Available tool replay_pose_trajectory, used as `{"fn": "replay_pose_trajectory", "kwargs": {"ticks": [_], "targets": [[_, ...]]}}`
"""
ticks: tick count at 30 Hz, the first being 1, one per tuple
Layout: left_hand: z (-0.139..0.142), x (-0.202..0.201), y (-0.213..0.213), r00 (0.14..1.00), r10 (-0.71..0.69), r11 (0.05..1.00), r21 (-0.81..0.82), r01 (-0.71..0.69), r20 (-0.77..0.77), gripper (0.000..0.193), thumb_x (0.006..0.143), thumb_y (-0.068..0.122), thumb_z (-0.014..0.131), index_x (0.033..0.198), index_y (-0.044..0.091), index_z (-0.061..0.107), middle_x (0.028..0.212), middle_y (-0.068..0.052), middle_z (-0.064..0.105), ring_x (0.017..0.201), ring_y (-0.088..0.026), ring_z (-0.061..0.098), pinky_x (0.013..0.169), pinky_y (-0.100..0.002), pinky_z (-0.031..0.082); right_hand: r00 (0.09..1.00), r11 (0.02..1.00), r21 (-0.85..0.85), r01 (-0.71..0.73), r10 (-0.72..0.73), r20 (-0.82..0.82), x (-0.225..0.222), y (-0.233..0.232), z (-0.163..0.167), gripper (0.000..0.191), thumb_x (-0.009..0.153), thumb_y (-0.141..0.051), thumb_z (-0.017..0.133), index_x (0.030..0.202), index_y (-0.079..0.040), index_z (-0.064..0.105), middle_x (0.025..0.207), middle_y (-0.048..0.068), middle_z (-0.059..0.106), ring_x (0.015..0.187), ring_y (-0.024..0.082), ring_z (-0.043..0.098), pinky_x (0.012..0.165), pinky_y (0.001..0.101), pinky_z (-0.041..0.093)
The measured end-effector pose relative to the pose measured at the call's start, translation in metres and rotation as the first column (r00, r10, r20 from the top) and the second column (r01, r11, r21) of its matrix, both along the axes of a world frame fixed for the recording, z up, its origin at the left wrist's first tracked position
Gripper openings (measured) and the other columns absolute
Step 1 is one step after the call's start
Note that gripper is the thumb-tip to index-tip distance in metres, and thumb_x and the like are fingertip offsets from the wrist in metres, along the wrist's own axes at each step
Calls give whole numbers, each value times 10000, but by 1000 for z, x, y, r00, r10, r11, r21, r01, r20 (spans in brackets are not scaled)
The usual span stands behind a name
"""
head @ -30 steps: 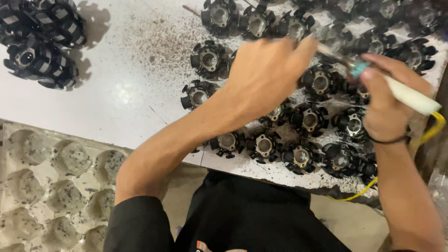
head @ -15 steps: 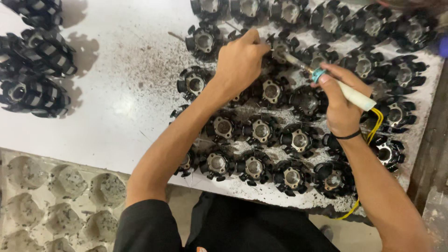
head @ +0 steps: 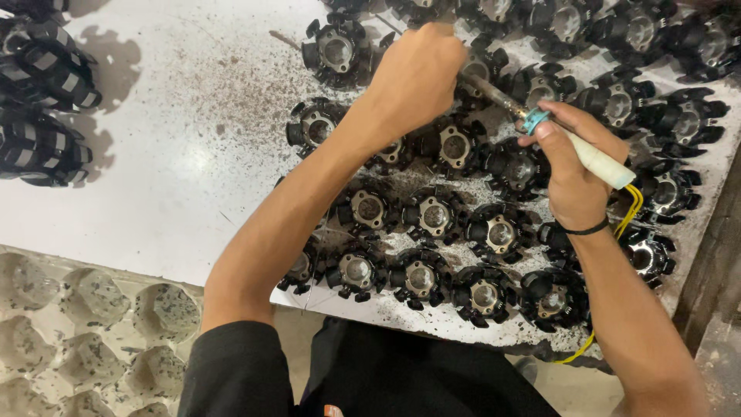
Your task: The person picks up black rotor-like components one at a time from a tray and uses a soldering iron to solder each one, with visible smoke, then sets the finished component back on the tray. Earlier the person uses a metal rod tool on the components before switching to the soldering iron.
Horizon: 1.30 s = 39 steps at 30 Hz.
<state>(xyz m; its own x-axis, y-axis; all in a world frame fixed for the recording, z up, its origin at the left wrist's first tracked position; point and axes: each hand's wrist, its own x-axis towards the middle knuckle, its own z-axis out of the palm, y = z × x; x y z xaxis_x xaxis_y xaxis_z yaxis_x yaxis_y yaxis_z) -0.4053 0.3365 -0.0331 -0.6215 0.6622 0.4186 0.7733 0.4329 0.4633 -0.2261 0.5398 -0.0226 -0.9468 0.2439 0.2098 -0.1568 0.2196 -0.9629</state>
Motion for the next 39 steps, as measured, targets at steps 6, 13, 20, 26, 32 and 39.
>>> {"fn": "replay_pose_trajectory", "kwargs": {"ticks": [6,13,20,26,32,39], "targets": [[3,0,-11,996,-64,992,113,56,68,166,732,-1,694,860,28,794,860,-206,677,819,-415,688,738,-494,575,998,999,27,27,-28,49,3,-2,-1,260,1109,-63,654,1311,100,671,1109,156,732,950,186,735,913,292,602],[-1,-1,-6,996,-47,987,154,34,81,120,755,-14,671,823,5,767,851,-200,688,852,-420,691,761,-504,574,998,998,43,44,-46,42,2,-7,0,274,1098,-62,655,1315,107,664,1174,166,720,990,206,739,902,298,603],[-3,2,-1,997,0,996,94,-7,76,72,771,7,664,789,-13,732,838,-207,661,757,-443,683,686,-514,582,998,998,42,50,-51,27,4,-7,0,265,1105,-63,665,1304,112,669,1122,166,721,936,189,730,883,279,594],[-1,3,-1,997,23,996,83,-29,72,97,768,9,660,794,19,752,841,-191,673,741,-436,691,660,-512,579,998,998,-11,67,-67,10,4,-4,-4,258,1105,-64,660,1302,102,662,1135,162,723,952,181,728,925,295,603],[3,6,-4,997,35,996,76,-39,63,149,749,9,661,828,50,782,837,-166,680,745,-418,696,666,-502,577,998,998,13,57,-57,-17,3,-2,-7,247,1118,-61,662,1311,93,668,1080,160,729,954,177,724,906,276,589],[-11,1,-1,998,18,995,95,-24,58,92,784,6,665,813,35,748,865,-141,699,750,-396,703,643,-482,574,1000,999,48,18,-17,-21,3,1,-9,254,1105,-51,661,1313,96,667,1130,165,731,974,186,729,903,287,602]]}}
